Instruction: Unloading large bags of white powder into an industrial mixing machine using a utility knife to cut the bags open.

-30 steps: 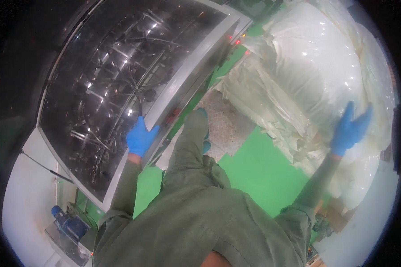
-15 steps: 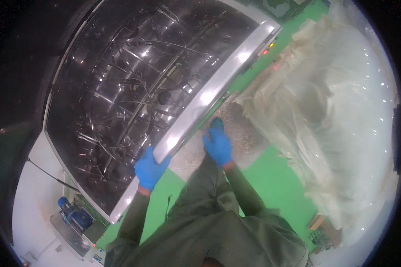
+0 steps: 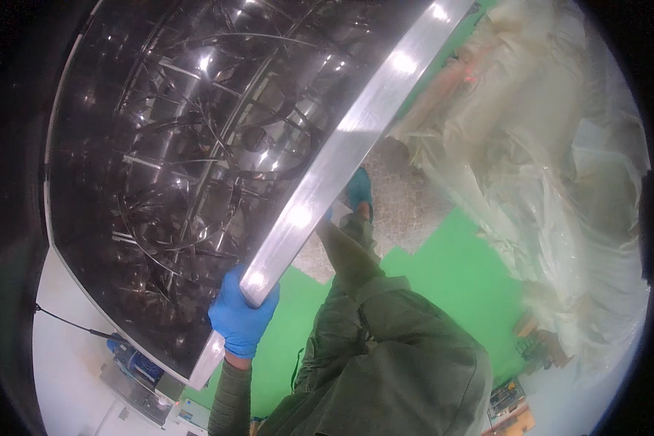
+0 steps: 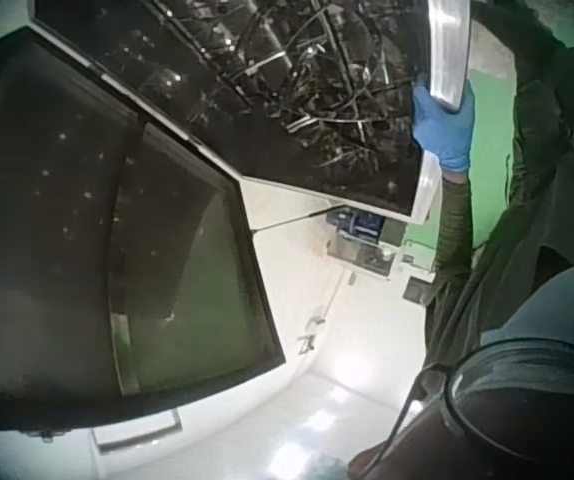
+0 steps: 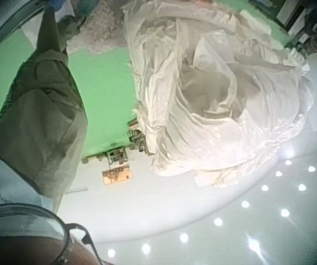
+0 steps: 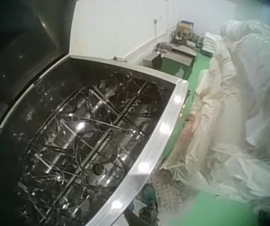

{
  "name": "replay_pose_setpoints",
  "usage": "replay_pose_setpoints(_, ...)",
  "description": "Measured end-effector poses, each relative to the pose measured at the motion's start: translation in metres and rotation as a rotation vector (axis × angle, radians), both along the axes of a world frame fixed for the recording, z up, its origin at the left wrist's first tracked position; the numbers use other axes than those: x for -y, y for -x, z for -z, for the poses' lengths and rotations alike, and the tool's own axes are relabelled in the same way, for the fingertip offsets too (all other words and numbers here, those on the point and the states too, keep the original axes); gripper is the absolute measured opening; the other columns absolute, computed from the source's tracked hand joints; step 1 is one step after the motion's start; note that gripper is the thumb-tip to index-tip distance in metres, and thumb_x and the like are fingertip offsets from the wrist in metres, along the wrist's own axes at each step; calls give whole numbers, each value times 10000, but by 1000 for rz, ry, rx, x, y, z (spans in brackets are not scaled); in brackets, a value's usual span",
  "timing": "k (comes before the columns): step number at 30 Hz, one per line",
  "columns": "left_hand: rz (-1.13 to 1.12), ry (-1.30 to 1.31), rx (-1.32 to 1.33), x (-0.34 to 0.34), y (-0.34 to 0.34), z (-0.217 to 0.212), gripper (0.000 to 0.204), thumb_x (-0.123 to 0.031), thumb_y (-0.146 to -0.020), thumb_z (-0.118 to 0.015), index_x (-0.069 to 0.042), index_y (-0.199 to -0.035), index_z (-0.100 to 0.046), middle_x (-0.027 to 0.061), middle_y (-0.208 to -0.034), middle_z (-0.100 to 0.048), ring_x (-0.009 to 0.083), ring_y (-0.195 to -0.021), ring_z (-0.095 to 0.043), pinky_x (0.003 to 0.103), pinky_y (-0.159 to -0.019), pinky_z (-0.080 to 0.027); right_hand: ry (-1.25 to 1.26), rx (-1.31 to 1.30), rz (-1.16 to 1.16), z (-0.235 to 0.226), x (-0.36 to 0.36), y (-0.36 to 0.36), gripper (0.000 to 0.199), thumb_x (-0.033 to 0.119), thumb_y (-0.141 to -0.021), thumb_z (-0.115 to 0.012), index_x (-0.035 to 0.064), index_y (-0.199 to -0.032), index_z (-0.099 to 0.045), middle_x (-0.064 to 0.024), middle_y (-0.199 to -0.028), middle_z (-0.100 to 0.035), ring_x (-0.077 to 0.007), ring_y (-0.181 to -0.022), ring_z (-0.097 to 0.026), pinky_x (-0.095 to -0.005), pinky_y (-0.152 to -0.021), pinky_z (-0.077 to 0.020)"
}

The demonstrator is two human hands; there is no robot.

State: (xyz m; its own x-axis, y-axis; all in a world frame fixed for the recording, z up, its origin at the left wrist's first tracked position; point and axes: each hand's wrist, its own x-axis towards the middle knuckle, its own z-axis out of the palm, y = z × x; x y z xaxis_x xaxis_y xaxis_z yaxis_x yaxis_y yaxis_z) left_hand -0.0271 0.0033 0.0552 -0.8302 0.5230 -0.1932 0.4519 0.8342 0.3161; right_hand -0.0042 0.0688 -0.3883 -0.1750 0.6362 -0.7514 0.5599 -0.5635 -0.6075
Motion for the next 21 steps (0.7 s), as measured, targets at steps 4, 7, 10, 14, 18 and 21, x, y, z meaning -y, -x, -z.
replay_pose_setpoints(4, -22, 37, 64, -6, 4, -2, 479, -369, -630, -721, -97, -997, -574, 148, -753, -631, 275, -662, -647, 348, -567, -503, -157, 138, -111, -14, -12, -22, 503, 364, -905, -359, -5, -1248, -373, -188, -1192, -486, -308, -1042, -512, -407, -879, -396)
replay_pose_setpoints(7, 89, -61, -14, -20, 2, 2, 519, -378, -628, -721, -69, -1015, -565, 145, -701, -617, 277, -609, -634, 343, -547, -495, -498, -420, 116, 82, -62, -73, 586, 303, -849, -483, -88, -1252, -317, -232, -1239, -410, -316, -1145, -410, -375, -952, -337)
replay_pose_setpoints(10, 90, -45, -126, 2, 8, 7, 523, -400, -623, -724, -54, -980, -561, 129, -647, -591, 261, -545, -607, 338, -511, -472, -446, 54, 84, 2, -25, -31, 593, 238, -825, -529, -81, -1268, -297, -250, -1235, -396, -305, -1139, -409, -358, -963, -319)
replay_pose_setpoints(14, 51, 28, -150, 1, -3, 3, 501, -417, -630, -718, -65, -950, -561, 132, -641, -586, 270, -539, -600, 340, -506, -468, -189, -218, 206, -75, -48, -99, 595, 188, -806, -560, -73, -1269, -294, -232, -1243, -398, -300, -1136, -413, -355, -962, -315)
replay_pose_setpoints(18, 42, 44, -200, -1, -10, 6, 501, -471, -632, -710, -67, -881, -549, 98, -654, -586, 219, -519, -585, 324, -485, -466, -192, -231, 159, -67, -45, -184, 530, 175, -826, -549, -29, -1261, -324, -184, -1232, -416, -247, -1097, -432, -332, -915, -351)
replay_pose_setpoints(21, 16, 15, -207, 3, -14, 9, 495, -499, -637, -701, -72, -835, -545, 101, -614, -574, 209, -501, -574, 319, -480, -461, -349, -178, 50, -36, -27, -257, 418, 141, -842, -519, -14, -1209, -393, -157, -1183, -458, -197, -1043, -462, -316, -867, -394)
